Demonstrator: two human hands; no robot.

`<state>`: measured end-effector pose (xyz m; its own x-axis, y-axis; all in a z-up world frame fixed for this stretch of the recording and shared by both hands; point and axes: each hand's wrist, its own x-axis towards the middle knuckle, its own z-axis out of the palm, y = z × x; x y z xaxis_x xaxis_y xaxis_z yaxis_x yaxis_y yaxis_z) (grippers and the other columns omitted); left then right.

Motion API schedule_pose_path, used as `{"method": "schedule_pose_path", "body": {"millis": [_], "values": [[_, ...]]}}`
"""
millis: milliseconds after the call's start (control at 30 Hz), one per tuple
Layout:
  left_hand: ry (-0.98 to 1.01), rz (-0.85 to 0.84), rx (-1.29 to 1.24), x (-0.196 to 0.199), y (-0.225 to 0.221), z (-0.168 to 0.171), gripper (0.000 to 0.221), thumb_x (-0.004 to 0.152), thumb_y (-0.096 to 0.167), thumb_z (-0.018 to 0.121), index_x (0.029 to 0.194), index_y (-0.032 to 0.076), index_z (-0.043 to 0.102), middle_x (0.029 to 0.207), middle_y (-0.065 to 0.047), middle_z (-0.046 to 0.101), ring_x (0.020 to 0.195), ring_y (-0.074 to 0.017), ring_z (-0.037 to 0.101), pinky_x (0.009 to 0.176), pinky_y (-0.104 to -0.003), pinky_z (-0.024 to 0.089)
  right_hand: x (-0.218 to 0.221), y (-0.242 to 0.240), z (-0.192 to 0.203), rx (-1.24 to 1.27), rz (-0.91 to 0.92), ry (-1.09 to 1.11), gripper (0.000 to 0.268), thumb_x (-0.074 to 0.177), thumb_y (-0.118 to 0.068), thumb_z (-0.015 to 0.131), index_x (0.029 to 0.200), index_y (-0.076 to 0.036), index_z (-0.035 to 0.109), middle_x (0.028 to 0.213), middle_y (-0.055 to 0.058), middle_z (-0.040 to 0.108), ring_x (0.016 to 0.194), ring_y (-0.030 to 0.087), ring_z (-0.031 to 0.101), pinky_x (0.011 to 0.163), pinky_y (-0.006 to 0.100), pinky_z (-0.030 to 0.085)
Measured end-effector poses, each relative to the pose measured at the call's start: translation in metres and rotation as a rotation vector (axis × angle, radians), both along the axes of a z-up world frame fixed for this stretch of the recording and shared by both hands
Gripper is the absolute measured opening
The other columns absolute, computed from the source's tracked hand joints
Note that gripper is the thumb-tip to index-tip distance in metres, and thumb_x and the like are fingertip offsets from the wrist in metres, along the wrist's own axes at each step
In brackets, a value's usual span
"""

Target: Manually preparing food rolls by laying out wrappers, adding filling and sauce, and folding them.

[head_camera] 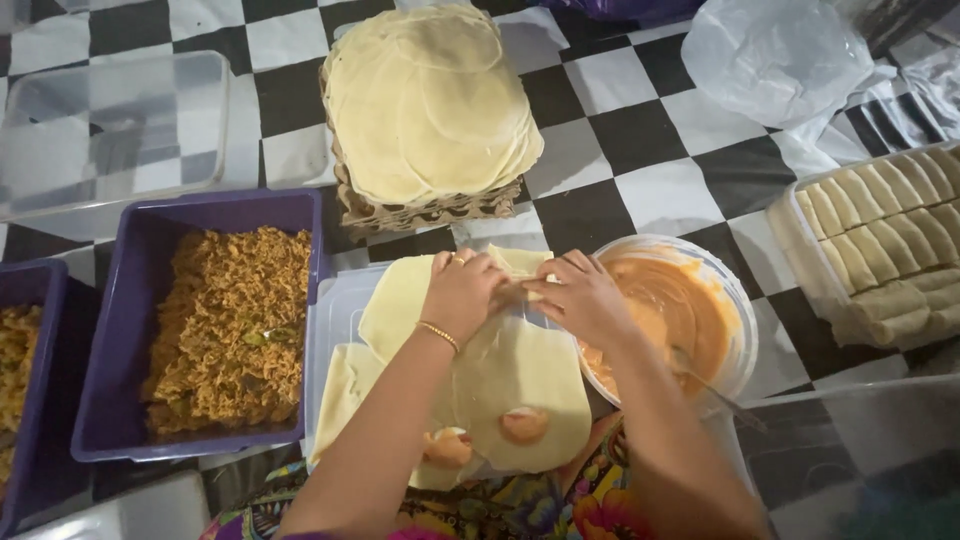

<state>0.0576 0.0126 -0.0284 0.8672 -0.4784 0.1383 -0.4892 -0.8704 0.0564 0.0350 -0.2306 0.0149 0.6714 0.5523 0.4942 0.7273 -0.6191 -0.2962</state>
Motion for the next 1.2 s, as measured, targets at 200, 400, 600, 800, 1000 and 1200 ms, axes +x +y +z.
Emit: {"method": "schedule_pose_path", "body": {"millis": [200, 400, 600, 800, 1000, 1200], "values": [[0.174, 0.195, -0.060, 0.018, -0.006, 0.016, 0.021, 0.096, 0.048, 0.055, 0.109, 0.035, 0.066, 0.110, 0.011, 0.068, 0.118, -0.0138, 0.052, 0.106, -0.046, 0.029, 0.022, -0.018, -0.004, 0.083, -0.117, 0.219, 0.016, 0.094, -0.026, 0.073, 0.103, -0.012, 0.076, 0.096, 0.008, 0.075, 0.096, 0.030, 0.068, 0.083, 0.045, 0.054], [0.021, 0.051, -0.037, 0.053, -0.011, -0.030, 0.023, 0.102, 0.043, 0.046, 0.119, 0.044, 0.061, 0.121, 0.019, 0.062, 0.119, -0.0107, 0.049, 0.107, -0.042, 0.027, 0.046, -0.002, -0.002, 0.137, 0.023, 0.129, 0.013, 0.090, -0.005, 0.065, 0.098, -0.007, 0.074, 0.108, 0.011, 0.072, 0.101, 0.036, 0.066, 0.084, 0.046, 0.055], [0.051, 0.017, -0.038, 0.041, -0.006, -0.024, 0.036, 0.096, 0.055, 0.051, 0.127, 0.040, 0.059, 0.131, 0.018, 0.060, 0.124, -0.0130, 0.047, 0.107, -0.044, 0.027, 0.047, -0.003, -0.010, 0.113, 0.100, 0.169, 0.038, 0.079, -0.018, 0.079, 0.113, -0.004, 0.070, 0.111, 0.016, 0.067, 0.101, 0.039, 0.066, 0.083, 0.051, 0.056], [-0.399, -0.136, -0.103, 0.018, -0.014, 0.013, 0.013, 0.103, 0.033, 0.054, 0.106, 0.027, 0.064, 0.108, 0.007, 0.067, 0.113, -0.0164, 0.054, 0.102, -0.044, 0.034, 0.038, -0.002, -0.012, -0.008, -0.023, -0.064, 0.030, 0.083, -0.024, 0.075, 0.110, -0.011, 0.068, 0.108, 0.008, 0.062, 0.101, 0.029, 0.061, 0.080, 0.044, 0.051], [-0.193, -0.037, -0.033, -0.013, -0.017, 0.023, 0.018, 0.097, 0.039, 0.058, 0.108, 0.030, 0.069, 0.126, 0.009, 0.057, 0.126, -0.0186, 0.046, 0.105, -0.045, 0.035, 0.014, -0.005, -0.008, -0.155, -0.045, 0.026, 0.032, 0.079, -0.028, 0.074, 0.108, -0.015, 0.069, 0.104, 0.003, 0.065, 0.109, 0.024, 0.059, 0.084, 0.041, 0.048], [-0.149, -0.055, -0.035, -0.011, -0.013, 0.023, 0.017, 0.102, 0.032, 0.051, 0.105, 0.024, 0.066, 0.108, 0.003, 0.059, 0.113, -0.0200, 0.052, 0.101, -0.045, 0.034, 0.012, -0.011, -0.002, -0.203, -0.069, 0.085, 0.036, 0.078, -0.026, 0.077, 0.113, -0.018, 0.072, 0.106, 0.004, 0.064, 0.113, 0.027, 0.056, 0.088, 0.044, 0.047]]}}
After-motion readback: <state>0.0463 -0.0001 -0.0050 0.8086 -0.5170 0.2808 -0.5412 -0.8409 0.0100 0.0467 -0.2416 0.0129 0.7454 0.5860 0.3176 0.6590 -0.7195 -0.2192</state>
